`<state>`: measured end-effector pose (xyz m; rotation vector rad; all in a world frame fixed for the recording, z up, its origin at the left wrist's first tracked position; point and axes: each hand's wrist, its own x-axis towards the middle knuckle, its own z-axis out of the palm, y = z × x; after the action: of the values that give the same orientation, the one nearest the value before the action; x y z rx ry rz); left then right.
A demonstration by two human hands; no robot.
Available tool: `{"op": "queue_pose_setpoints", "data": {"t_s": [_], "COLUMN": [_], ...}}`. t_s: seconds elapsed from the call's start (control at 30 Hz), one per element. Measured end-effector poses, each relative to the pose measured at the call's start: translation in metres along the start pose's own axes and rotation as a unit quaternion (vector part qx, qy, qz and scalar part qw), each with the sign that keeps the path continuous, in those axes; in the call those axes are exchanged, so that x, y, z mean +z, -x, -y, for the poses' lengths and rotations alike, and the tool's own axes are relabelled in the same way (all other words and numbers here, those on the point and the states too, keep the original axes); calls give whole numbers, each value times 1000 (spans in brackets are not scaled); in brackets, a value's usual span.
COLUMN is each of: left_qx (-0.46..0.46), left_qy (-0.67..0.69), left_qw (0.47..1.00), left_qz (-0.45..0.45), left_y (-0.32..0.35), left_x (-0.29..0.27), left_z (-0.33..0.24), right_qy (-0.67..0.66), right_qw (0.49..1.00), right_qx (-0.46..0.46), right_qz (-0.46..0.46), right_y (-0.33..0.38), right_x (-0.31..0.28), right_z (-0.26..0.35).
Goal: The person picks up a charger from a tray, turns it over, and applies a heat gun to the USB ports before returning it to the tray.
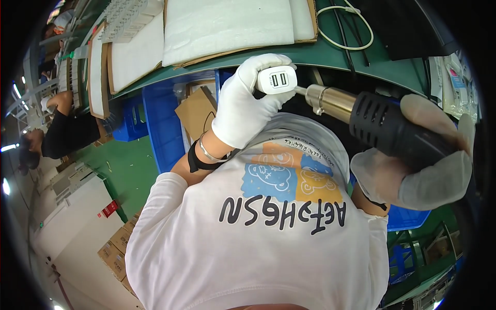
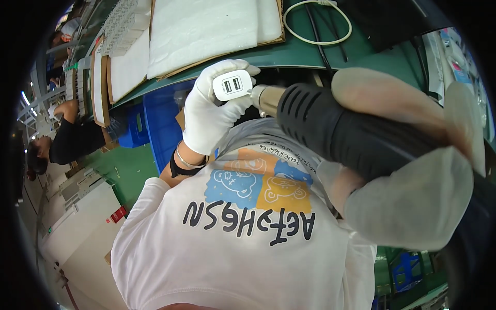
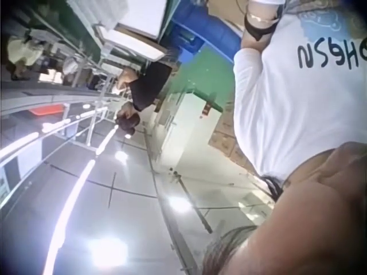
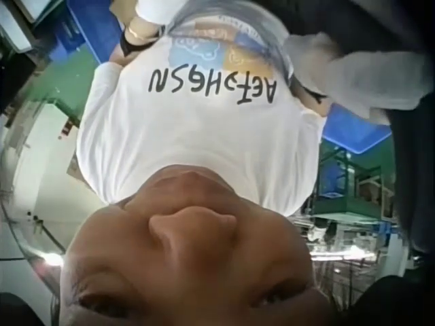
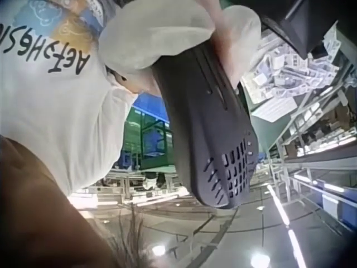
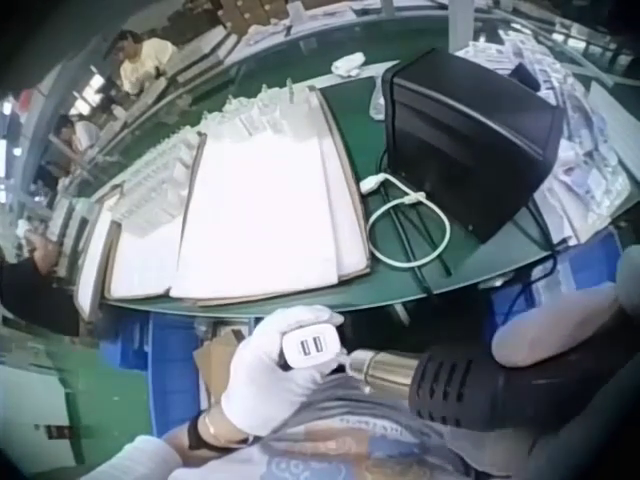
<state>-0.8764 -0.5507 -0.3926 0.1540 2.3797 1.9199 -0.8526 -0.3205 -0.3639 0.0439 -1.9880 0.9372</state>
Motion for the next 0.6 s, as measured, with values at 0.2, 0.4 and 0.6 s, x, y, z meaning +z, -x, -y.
{"op": "queue_pose_setpoints", "data": {"t_s": [0.2, 0.4, 0.6], "left_qx": [39, 22, 37], "left_qy": [-23, -18, -19], "left_qw": [999, 1000, 999], "left_qz": [-3, 1, 0], "left_y": [-2, -2, -2], "left_x": [0, -1, 0], "left_z": [2, -1, -1], "right_qy": [4, 4, 0], "right_qw": [1000, 1000, 1000], "right_qx": [-1, 0, 1], "right_qz": [-2, -4, -7], "right_y": [-1, -1, -1], "right_x": [0, 1, 3], "right_z": [0, -1, -2]}}
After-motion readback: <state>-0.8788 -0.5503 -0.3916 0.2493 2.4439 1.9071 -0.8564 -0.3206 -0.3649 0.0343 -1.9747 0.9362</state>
